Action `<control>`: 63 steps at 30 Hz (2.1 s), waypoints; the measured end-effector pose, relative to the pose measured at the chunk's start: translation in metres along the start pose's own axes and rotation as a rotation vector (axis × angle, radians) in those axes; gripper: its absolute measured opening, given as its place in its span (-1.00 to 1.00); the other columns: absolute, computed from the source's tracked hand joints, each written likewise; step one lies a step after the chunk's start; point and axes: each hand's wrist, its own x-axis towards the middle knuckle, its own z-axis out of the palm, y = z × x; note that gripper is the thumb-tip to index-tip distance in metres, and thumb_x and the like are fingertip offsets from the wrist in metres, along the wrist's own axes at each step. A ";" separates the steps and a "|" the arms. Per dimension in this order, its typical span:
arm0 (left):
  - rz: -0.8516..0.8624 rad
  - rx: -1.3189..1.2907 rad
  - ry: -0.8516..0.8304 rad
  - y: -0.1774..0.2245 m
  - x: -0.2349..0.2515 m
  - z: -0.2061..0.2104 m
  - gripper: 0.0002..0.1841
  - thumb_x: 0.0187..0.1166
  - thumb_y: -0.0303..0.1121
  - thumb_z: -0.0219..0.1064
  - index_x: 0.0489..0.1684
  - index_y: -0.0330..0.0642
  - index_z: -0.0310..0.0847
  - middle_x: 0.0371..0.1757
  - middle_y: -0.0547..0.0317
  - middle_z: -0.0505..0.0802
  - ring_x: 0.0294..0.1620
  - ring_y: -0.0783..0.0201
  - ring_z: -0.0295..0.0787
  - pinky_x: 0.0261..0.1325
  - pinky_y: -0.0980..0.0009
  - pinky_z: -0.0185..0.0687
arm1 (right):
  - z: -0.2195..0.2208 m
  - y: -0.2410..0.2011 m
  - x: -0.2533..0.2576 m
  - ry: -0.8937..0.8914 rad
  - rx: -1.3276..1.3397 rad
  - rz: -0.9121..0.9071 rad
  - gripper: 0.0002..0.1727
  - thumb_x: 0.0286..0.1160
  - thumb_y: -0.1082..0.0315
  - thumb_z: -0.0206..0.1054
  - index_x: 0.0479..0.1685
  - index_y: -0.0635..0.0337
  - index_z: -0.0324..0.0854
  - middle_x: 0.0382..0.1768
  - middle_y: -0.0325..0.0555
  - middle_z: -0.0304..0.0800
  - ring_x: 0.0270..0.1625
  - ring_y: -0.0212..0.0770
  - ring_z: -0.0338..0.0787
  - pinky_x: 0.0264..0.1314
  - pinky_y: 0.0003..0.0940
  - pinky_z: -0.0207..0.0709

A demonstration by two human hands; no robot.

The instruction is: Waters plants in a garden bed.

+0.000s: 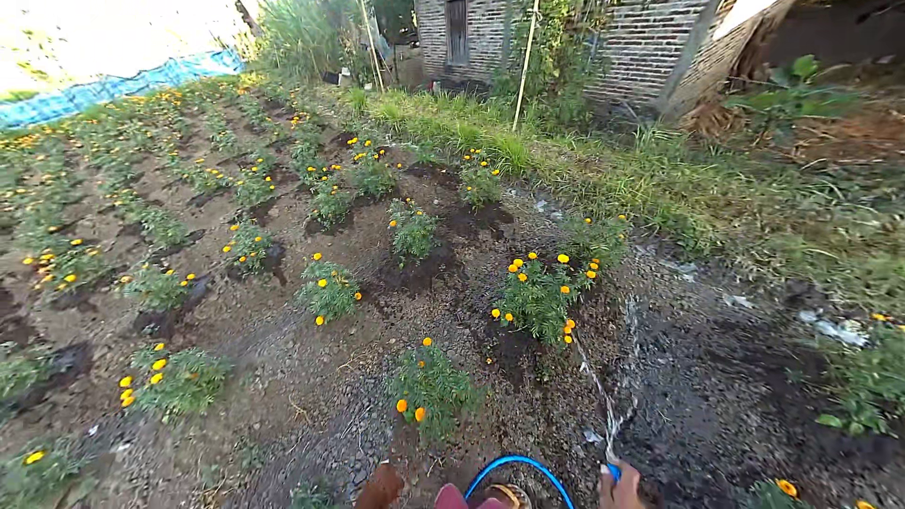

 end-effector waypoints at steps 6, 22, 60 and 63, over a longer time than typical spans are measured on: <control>-0.136 -0.212 0.067 -0.087 -0.035 0.041 -0.54 0.77 -0.18 0.24 0.39 -0.42 0.58 0.23 -0.36 0.81 0.17 -0.19 0.84 0.28 -0.13 0.71 | 0.018 0.006 -0.001 -0.032 -0.066 -0.107 -0.51 0.85 0.22 0.04 0.62 0.28 0.29 0.12 0.44 0.76 0.09 0.42 0.83 0.19 0.37 0.61; -0.234 -0.478 0.185 -0.158 -0.090 0.044 -0.63 0.81 -0.27 0.23 0.40 -0.36 0.56 0.20 -0.32 0.80 0.06 -0.12 0.84 0.09 -0.05 0.74 | 0.040 0.014 -0.035 -0.163 0.009 -0.019 -0.58 0.87 0.22 0.05 0.55 0.22 0.35 -0.09 0.33 0.80 -0.08 0.29 0.85 0.08 0.23 0.63; -0.226 -0.699 0.156 -0.455 -0.147 0.018 -0.60 0.83 -0.32 0.19 0.46 -0.45 0.45 0.26 -0.41 0.75 0.10 -0.18 0.82 0.11 -0.08 0.74 | 0.196 -0.006 -0.307 -0.198 -0.107 0.070 -0.53 0.89 0.21 0.02 0.65 0.20 0.23 0.05 0.41 0.75 -0.03 0.35 0.83 0.07 0.28 0.64; -0.257 -0.683 0.158 -0.486 -0.156 0.023 -0.58 0.82 -0.30 0.20 0.47 -0.44 0.46 0.26 -0.42 0.75 0.11 -0.20 0.82 0.13 -0.11 0.72 | 0.213 -0.033 -0.333 -0.209 -0.091 0.051 -0.53 0.88 0.22 0.02 0.64 0.21 0.24 -0.01 0.38 0.77 -0.12 0.30 0.84 -0.01 0.25 0.66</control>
